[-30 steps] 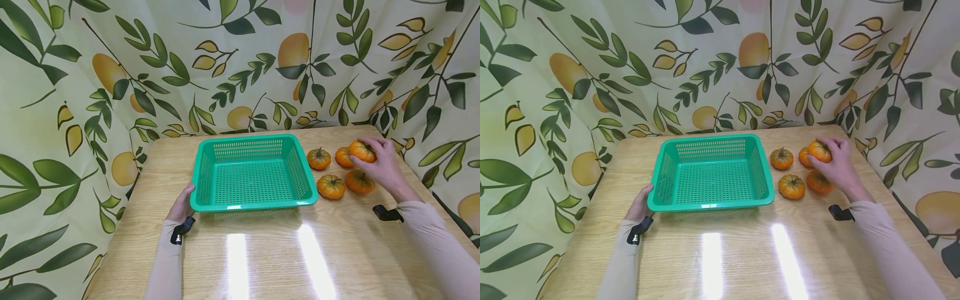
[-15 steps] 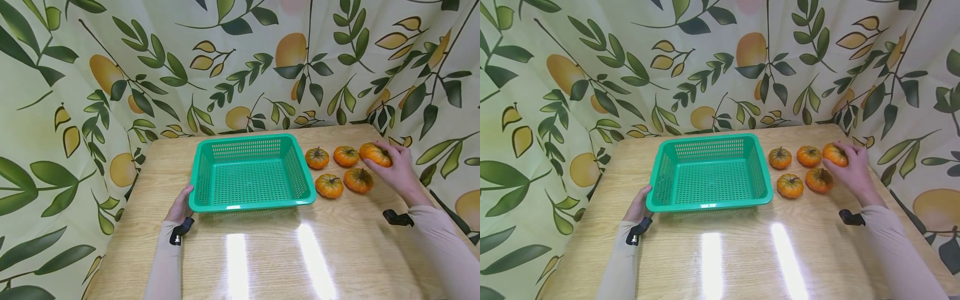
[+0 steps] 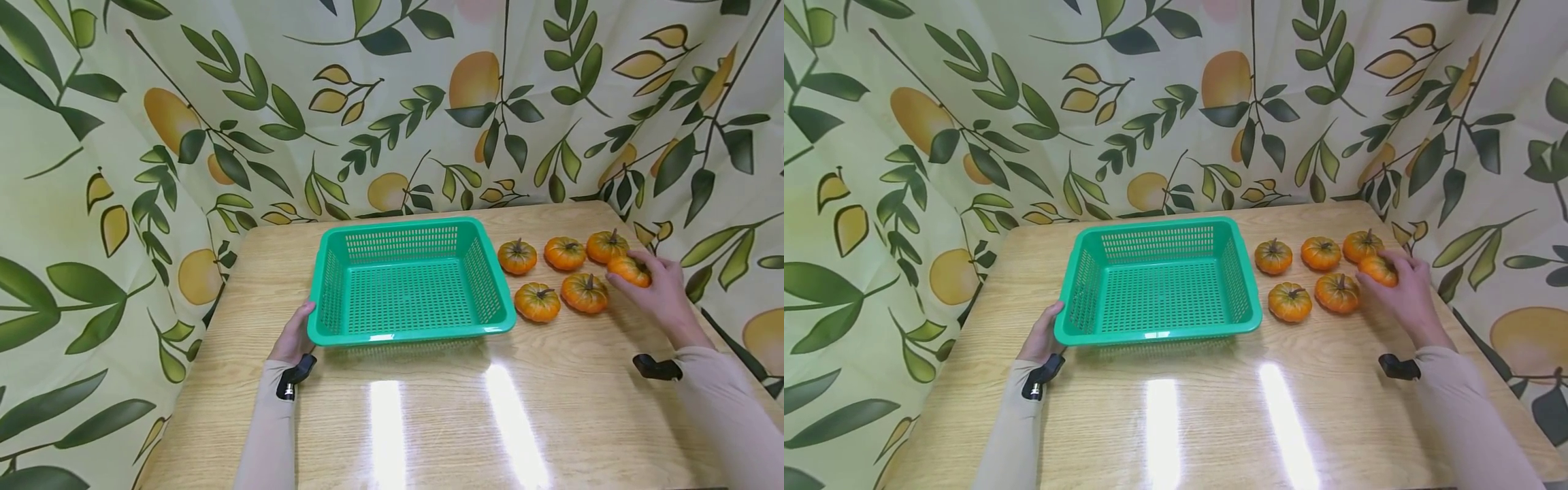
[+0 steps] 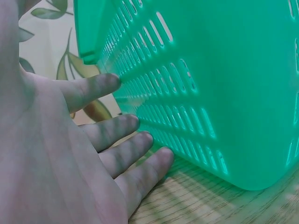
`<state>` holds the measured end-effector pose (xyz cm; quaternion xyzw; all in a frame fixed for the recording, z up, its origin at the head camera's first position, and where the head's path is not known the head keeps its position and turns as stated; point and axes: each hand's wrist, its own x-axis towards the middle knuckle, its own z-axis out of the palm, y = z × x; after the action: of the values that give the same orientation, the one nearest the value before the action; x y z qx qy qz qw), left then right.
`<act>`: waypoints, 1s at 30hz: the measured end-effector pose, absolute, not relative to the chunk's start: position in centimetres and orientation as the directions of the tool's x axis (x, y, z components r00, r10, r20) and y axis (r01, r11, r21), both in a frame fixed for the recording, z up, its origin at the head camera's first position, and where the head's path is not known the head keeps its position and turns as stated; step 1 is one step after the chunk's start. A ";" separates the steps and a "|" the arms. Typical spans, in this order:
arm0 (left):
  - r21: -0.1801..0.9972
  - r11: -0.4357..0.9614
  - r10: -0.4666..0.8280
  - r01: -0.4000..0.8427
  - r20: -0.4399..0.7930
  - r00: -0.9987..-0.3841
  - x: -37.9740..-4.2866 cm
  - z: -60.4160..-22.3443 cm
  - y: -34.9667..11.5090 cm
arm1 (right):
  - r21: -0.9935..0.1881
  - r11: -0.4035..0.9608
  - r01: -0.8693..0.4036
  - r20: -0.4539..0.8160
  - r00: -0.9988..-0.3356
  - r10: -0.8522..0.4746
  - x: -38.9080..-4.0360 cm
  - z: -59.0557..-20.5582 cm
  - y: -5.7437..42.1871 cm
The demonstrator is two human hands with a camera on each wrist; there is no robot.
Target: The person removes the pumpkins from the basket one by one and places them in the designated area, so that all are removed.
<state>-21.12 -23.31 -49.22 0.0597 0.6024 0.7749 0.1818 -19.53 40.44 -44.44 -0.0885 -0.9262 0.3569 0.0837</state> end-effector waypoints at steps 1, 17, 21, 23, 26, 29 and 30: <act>0.955 -0.209 0.356 -0.211 -0.126 -0.926 -21.1 -49.2 -23.3 | -0.677 0.728 0.105 0.089 -0.971 0.224 -19.4 -44.6 40.6; 0.960 -0.196 0.359 -0.198 -0.118 -0.926 -21.1 -49.3 -23.3 | -0.631 0.747 0.210 -0.004 -0.964 0.267 -18.7 -47.0 42.5; 0.959 -0.196 0.362 -0.203 -0.121 -0.924 -21.0 -49.3 -23.4 | -0.622 0.750 0.227 -0.021 -0.962 0.274 -18.7 -47.7 42.8; 0.960 -0.196 0.361 -0.202 -0.121 -0.925 -20.9 -49.3 -23.4 | -0.623 0.748 0.229 -0.024 -0.961 0.274 -18.7 -47.8 42.9; 0.959 -0.201 0.365 -0.200 -0.116 -0.924 -21.0 -49.3 -23.4 | -0.618 0.755 0.220 -0.011 -0.962 0.271 -18.8 -47.9 42.9; 0.957 -0.202 0.358 -0.209 -0.126 -0.925 -21.1 -49.3 -23.3 | -0.609 0.763 0.218 0.001 -0.961 0.275 -18.9 -48.0 42.8; 0.958 -0.197 0.357 -0.211 -0.130 -0.925 -21.1 -49.3 -23.3 | -0.609 0.763 0.215 0.007 -0.961 0.276 -18.9 -48.0 42.8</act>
<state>-21.14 -23.33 -49.28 0.0605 0.6063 0.7713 0.1841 -18.87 42.78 -48.00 -0.1311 -0.9377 0.3181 0.0482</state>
